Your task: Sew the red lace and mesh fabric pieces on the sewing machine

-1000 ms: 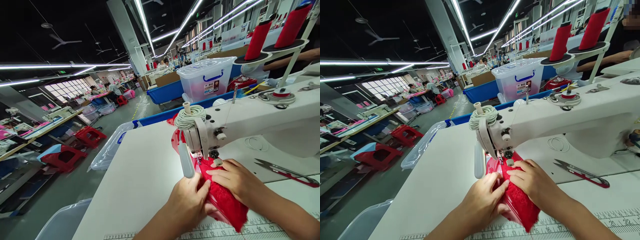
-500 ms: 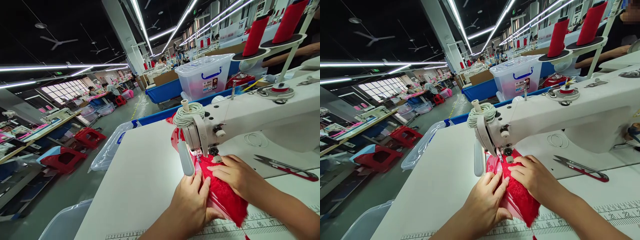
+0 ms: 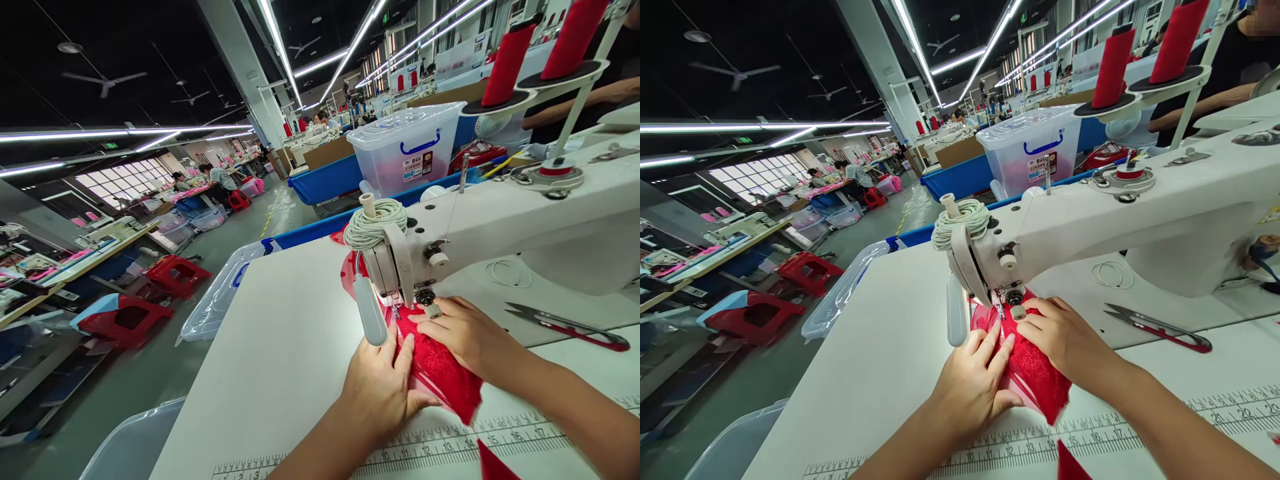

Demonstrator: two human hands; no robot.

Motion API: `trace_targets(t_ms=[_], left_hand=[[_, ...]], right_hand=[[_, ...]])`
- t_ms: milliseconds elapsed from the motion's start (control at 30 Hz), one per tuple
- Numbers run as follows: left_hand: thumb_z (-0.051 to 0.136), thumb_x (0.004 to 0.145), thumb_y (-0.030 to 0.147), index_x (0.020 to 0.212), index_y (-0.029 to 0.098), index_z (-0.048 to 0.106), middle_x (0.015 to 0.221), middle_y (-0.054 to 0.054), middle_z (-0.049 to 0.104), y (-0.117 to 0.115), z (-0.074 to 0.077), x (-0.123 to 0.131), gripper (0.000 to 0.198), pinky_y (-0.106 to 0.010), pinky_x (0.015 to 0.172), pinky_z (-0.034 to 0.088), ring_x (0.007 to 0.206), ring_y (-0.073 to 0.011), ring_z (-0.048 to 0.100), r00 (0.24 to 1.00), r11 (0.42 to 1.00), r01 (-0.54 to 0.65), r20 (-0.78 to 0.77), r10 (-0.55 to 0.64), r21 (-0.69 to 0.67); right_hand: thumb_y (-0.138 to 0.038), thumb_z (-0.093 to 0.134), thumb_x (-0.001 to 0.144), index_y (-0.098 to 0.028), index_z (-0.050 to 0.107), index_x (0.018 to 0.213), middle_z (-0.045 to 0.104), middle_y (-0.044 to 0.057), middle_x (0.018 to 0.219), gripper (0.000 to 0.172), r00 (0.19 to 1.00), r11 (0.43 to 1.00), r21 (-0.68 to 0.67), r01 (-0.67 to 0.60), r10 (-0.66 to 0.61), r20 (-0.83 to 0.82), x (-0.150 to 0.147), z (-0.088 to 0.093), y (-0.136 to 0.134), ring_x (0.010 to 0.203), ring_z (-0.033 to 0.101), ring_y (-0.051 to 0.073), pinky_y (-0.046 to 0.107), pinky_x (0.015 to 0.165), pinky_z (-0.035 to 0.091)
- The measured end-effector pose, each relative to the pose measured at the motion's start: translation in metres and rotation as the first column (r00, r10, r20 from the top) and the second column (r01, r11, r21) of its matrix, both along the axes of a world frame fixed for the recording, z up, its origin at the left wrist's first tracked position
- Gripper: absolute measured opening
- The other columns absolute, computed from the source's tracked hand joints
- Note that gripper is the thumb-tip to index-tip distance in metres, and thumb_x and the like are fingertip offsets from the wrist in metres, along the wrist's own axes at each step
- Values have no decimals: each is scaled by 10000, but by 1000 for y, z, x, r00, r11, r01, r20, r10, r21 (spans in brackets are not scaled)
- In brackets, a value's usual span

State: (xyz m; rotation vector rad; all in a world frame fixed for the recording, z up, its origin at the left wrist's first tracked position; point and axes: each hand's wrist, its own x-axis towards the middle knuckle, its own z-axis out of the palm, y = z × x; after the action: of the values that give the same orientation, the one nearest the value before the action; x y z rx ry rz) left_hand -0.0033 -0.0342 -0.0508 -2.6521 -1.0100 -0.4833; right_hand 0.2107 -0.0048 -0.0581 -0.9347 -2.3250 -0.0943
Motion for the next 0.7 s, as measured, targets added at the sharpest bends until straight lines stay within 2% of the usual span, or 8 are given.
trace_targets(t_ms=[200,333,433,500,600,700], left_hand=[[218,929,705,1262,58,604,1229,-253,600,5,0,0,824,-472,799,541,992,-327,602,1000,999,1,5,-1,33],[134,944,687,1208,49,610,1148,-235,615,6,10,1,839,-476,830,527,1020,-321,589,997,997,71,34,-71,14],[100,971,638,932,91,653,854,-128,616,4,16,2,779,-369,665,537,762,-228,589,984,983,170,66,-166,-72],[147,1006,563,807,129,614,735,-71,558,3,17,1,668,-322,539,489,617,-187,524,986,980,165,44,-161,-108],[289,1025,403,922,116,608,775,-72,568,1,17,0,442,-321,520,476,640,-202,526,997,988,78,-4,-79,-130],[407,995,392,1073,81,596,850,-96,590,-3,16,1,372,-352,573,514,696,-222,550,998,983,55,-8,-57,-174]], right_hand=[[-87,421,930,-199,647,907,653,59,826,254,1000,998,-69,14,-12,26,3,-3,2,1009,532,232,343,801,415],[9,383,866,-225,656,1028,703,38,999,395,999,994,-98,-43,43,-10,6,-2,-1,1092,511,231,370,860,415],[13,406,843,-229,667,934,709,15,1082,367,992,991,-42,-126,124,-36,5,0,-5,1091,521,229,383,866,416],[37,416,820,-213,662,875,716,7,1083,355,991,991,13,-131,131,-34,4,-1,-7,1065,536,220,376,850,415],[94,405,757,-198,650,823,729,4,974,388,996,994,64,-85,87,-28,4,-2,-8,1034,551,204,355,841,406],[101,415,733,-196,645,803,719,13,880,381,999,995,84,-53,54,-10,6,-3,-7,1005,564,199,345,843,396]])
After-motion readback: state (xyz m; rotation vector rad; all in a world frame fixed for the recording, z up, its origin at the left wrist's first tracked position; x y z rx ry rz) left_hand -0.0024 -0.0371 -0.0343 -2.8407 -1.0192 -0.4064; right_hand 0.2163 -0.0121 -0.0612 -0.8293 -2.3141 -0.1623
